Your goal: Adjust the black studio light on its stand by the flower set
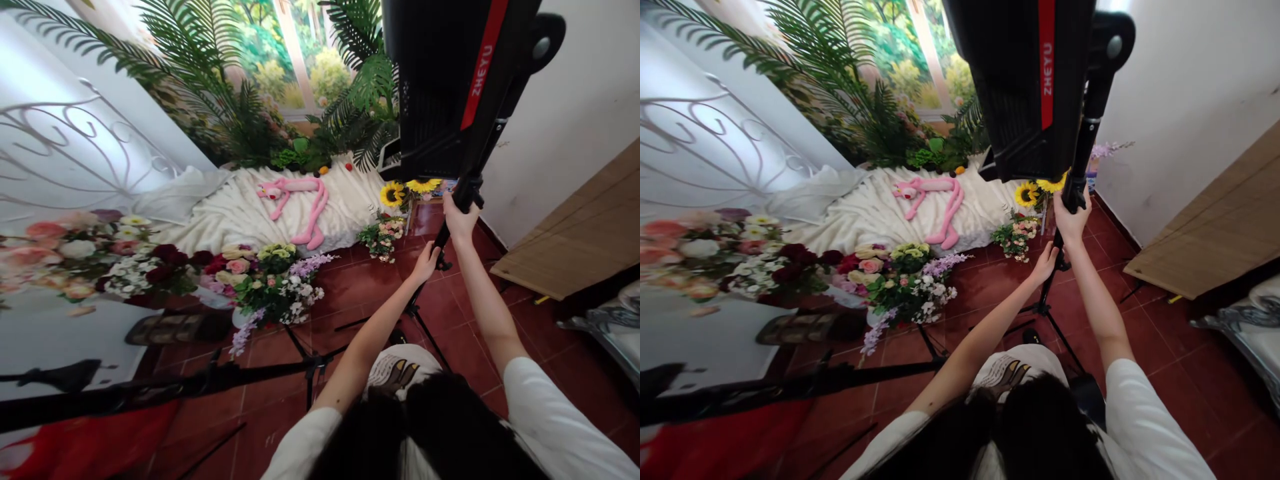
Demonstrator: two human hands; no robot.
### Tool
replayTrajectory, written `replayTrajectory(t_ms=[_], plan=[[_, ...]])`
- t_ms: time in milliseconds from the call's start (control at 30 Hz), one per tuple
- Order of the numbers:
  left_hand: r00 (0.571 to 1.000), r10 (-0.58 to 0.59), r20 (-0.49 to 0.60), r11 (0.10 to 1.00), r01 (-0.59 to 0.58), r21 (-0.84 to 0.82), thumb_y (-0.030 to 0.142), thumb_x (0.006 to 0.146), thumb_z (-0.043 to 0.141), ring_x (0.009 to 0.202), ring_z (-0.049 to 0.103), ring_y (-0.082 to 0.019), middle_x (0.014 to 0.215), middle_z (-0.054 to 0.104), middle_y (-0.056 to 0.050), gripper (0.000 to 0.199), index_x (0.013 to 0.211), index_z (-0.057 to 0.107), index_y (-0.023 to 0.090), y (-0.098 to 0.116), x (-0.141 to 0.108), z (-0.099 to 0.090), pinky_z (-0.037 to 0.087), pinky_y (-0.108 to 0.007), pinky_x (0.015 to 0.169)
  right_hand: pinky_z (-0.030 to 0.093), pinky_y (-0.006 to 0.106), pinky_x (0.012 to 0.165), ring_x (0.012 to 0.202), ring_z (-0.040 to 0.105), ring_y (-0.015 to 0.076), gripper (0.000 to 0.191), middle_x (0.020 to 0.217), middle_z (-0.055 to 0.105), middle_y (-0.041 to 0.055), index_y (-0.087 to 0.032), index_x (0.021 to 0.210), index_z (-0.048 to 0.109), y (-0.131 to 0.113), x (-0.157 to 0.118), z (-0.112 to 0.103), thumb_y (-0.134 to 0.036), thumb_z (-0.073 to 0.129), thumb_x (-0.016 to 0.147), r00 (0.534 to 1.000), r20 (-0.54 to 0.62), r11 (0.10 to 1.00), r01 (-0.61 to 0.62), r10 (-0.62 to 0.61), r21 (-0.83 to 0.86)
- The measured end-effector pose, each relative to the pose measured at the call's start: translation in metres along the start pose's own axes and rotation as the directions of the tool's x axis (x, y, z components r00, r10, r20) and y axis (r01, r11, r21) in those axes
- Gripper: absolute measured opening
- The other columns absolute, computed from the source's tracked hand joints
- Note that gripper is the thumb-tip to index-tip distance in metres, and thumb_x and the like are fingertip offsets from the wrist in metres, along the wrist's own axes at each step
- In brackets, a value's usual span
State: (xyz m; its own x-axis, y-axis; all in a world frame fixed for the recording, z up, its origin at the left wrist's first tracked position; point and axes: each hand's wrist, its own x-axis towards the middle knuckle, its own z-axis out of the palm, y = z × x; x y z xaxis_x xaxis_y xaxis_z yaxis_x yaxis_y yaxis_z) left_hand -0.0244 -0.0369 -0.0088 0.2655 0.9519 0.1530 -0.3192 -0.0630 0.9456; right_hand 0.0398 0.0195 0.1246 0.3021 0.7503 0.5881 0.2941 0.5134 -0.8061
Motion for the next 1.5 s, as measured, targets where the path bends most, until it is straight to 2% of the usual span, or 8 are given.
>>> replayTrajectory(t_ms=[200,433,600,800,1067,1233,1367,1500], plan=[[1.0,-0.005,-0.02,0.999,0.006,0.054,0.066,0.086,0.05,0.054,0.057,-0.007,0.078,0.059,0.002,0.053,0.108,0.054,0.018,-0.002,0.001,-0.001,0.048,-0.022,0.053,0.06,0.039,0.075,0.09,0.069,0.0215,0.045,0.096,0.065,0.0071,-0.02,0.113,0.057,-0.011,0.003,-0.004,-0.057,0.054,0.088,0.996,-0.002,0.996,0.086,-0.086,-0.028],[0.999,0.02,-0.028,0.994,-0.017,0.106,0.066,0.087,0.047,0.058,0.056,-0.007,0.082,0.061,0.0,0.052,0.106,0.055,0.018,-0.002,-0.001,-0.001,0.049,-0.021,0.058,0.058,0.038,0.084,0.098,0.068,0.0199,0.058,0.109,0.065,0.0066,-0.026,0.125,0.046,-0.036,-0.024,-0.048,-0.052,0.072,0.08,0.991,0.11,0.995,0.08,-0.073,-0.065],[0.999,0.027,-0.031,0.99,-0.023,0.142,0.065,0.088,0.048,0.062,0.058,-0.01,0.08,0.062,-0.001,0.053,0.11,0.055,0.017,-0.001,-0.001,-0.003,0.051,-0.024,0.063,0.054,0.044,0.095,0.109,0.064,0.0229,0.024,0.115,0.067,0.0084,-0.024,0.095,0.064,-0.035,-0.07,-0.084,-0.047,0.062,0.088,0.978,0.203,0.966,0.103,-0.054,-0.237],[0.997,0.076,-0.02,0.973,-0.07,0.218,0.066,0.088,0.046,0.077,0.063,-0.014,0.089,0.065,-0.004,0.054,0.111,0.056,0.018,-0.002,-0.001,-0.007,0.053,-0.029,0.08,0.046,0.053,0.105,0.123,0.055,0.028,0.033,0.13,0.064,0.0066,-0.026,0.075,0.074,-0.003,-0.128,-0.105,-0.045,0.054,0.093,0.896,0.442,0.868,0.181,0.049,-0.463],[1.0,0.018,-0.009,0.985,-0.016,0.169,0.063,0.088,0.049,0.083,0.064,-0.016,0.091,0.065,-0.006,0.052,0.115,0.056,0.018,-0.004,0.0,-0.008,0.053,-0.033,0.087,0.037,0.049,0.116,0.138,0.045,0.0259,0.037,0.15,0.047,0.0087,-0.024,0.107,0.074,0.02,-0.17,-0.102,-0.048,0.048,0.095,0.895,0.413,0.889,0.042,0.169,-0.456],[0.998,0.057,0.014,0.975,-0.058,0.216,0.061,0.089,0.048,0.091,0.064,-0.015,0.099,0.066,-0.005,0.049,0.116,0.057,0.02,-0.011,0.004,-0.013,0.05,-0.031,0.093,0.05,0.048,0.103,0.121,0.061,0.0257,0.052,0.128,0.065,0.0122,-0.023,0.122,0.066,0.031,-0.168,-0.089,-0.062,0.048,0.091,0.915,0.239,0.932,-0.269,0.326,-0.242],[0.995,0.097,0.027,0.957,-0.1,0.271,0.061,0.092,0.042,0.094,0.063,-0.016,0.103,0.065,-0.007,0.051,0.119,0.055,0.019,-0.013,0.004,-0.013,0.048,-0.032,0.095,0.06,0.044,0.085,0.102,0.071,0.0255,0.065,0.105,0.073,0.012,-0.022,0.127,0.059,0.035,-0.164,-0.081,-0.07,0.04,0.089,0.814,0.199,0.827,-0.561,0.546,0.025],[0.995,0.095,0.035,0.953,-0.101,0.285,0.06,0.093,0.041,0.093,0.063,-0.016,0.101,0.066,-0.007,0.051,0.118,0.055,0.019,-0.011,0.004,-0.013,0.049,-0.033,0.095,0.059,0.043,0.079,0.09,0.073,0.025,0.067,0.096,0.074,0.0117,-0.02,0.128,0.056,0.035,-0.164,-0.084,-0.07,0.05,0.084,0.806,0.189,0.824,-0.565,0.561,-0.037]])
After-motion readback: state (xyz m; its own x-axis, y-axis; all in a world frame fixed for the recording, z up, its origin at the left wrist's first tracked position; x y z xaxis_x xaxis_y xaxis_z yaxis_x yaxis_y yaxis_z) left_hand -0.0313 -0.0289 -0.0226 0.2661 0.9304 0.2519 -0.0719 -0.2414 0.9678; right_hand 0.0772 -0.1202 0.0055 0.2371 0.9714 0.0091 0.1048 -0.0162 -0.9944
